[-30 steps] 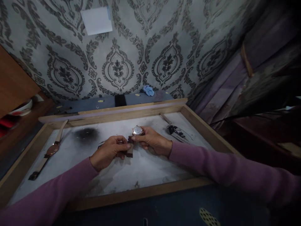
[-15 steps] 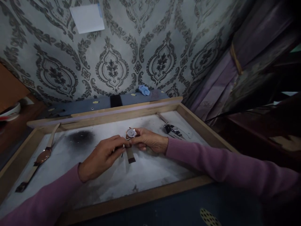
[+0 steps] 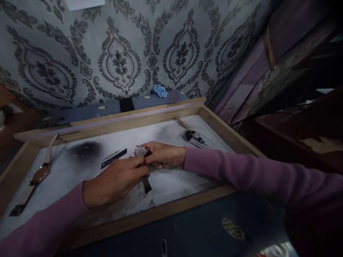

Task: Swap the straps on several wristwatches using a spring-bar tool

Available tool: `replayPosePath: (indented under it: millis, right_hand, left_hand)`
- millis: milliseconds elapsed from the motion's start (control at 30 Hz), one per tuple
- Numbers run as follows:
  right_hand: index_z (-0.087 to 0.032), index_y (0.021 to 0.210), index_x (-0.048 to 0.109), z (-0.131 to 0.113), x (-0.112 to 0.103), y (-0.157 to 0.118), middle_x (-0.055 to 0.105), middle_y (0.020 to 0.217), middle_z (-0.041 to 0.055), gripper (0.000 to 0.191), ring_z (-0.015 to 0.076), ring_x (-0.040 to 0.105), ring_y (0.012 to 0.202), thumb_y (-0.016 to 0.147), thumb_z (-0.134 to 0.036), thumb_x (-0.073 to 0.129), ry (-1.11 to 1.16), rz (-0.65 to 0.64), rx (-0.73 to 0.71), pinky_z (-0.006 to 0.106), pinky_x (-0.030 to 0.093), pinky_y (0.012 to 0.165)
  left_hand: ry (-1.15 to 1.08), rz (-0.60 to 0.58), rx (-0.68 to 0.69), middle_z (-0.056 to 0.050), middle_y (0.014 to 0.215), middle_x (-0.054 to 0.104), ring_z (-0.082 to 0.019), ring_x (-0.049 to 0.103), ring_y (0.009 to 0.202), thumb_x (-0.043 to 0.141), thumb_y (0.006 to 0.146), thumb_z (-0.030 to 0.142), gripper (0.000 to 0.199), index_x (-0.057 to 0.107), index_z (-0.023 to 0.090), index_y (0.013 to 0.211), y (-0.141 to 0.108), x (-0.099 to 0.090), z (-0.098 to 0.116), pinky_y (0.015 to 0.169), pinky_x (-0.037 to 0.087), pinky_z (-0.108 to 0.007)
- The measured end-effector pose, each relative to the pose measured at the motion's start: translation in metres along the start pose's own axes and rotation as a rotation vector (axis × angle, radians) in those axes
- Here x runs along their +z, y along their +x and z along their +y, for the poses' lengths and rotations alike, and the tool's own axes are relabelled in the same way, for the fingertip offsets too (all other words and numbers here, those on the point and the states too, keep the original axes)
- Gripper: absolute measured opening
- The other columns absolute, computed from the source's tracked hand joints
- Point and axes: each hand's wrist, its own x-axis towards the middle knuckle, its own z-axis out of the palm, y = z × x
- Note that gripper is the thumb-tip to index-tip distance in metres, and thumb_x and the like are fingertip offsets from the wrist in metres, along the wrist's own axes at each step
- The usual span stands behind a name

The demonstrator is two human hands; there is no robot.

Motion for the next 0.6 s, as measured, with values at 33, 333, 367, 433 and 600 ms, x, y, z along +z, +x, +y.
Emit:
replayPosePath:
  millis: [33,333,367,433,600]
  right_hand:
    - [-0.014,0.076,0.053,0.0,0.001,0.0,0.049,0.048,-0.0112,0.02,0.0011,0.034,0.034,0.064,0.002,0.055,-0.015,0.01,0.002,0.014,0.022,0.031]
    - [-0.014,0.07,0.053,0.004,-0.001,-0.004,0.046,0.045,-0.0106,0.013,0.0022,0.033,0.033,0.072,-0.001,0.056,-0.047,0.028,-0.061,0.013,0.026,0.03]
    - [-0.014,0.071,0.054,0.004,-0.002,-0.006,0.048,0.047,-0.0095,0.011,0.0021,0.033,0.034,0.075,-0.003,0.057,-0.05,0.045,-0.073,0.013,0.026,0.03]
    - [-0.013,0.072,0.054,0.004,-0.004,-0.012,0.054,0.054,-0.0059,0.01,0.0017,0.033,0.036,0.081,-0.011,0.059,-0.055,0.075,-0.09,0.012,0.028,0.031]
    - [-0.016,0.08,0.05,0.01,-0.007,-0.027,0.061,0.062,-0.0019,0.022,0.0016,0.029,0.035,0.095,-0.031,0.05,-0.046,0.134,-0.014,0.013,0.026,0.031]
  left_hand:
    - [0.024,-0.035,-0.002,-0.006,0.094,0.063,-0.019,0.058,0.082,0.037,0.098,0.017,0.027,0.064,0.018,0.098,0.001,0.0,0.0,0.068,0.045,-0.03]
    - [-0.081,-0.105,-0.128,-0.005,0.097,0.058,-0.021,0.055,0.091,0.046,0.095,0.016,0.019,0.065,0.019,0.094,0.003,-0.005,-0.004,0.076,0.042,-0.032]
    - [-0.099,-0.098,-0.157,-0.006,0.098,0.057,-0.021,0.054,0.091,0.046,0.095,0.016,0.019,0.065,0.019,0.095,0.002,-0.006,-0.005,0.077,0.042,-0.032]
    - [-0.146,-0.088,-0.202,-0.006,0.1,0.056,-0.021,0.053,0.093,0.044,0.095,0.015,0.019,0.063,0.019,0.097,0.0,-0.01,-0.008,0.08,0.042,-0.034]
    - [-0.309,-0.113,-0.265,-0.002,0.093,0.062,-0.019,0.056,0.088,0.044,0.094,0.015,0.016,0.059,0.021,0.097,-0.005,-0.016,-0.012,0.081,0.041,-0.033]
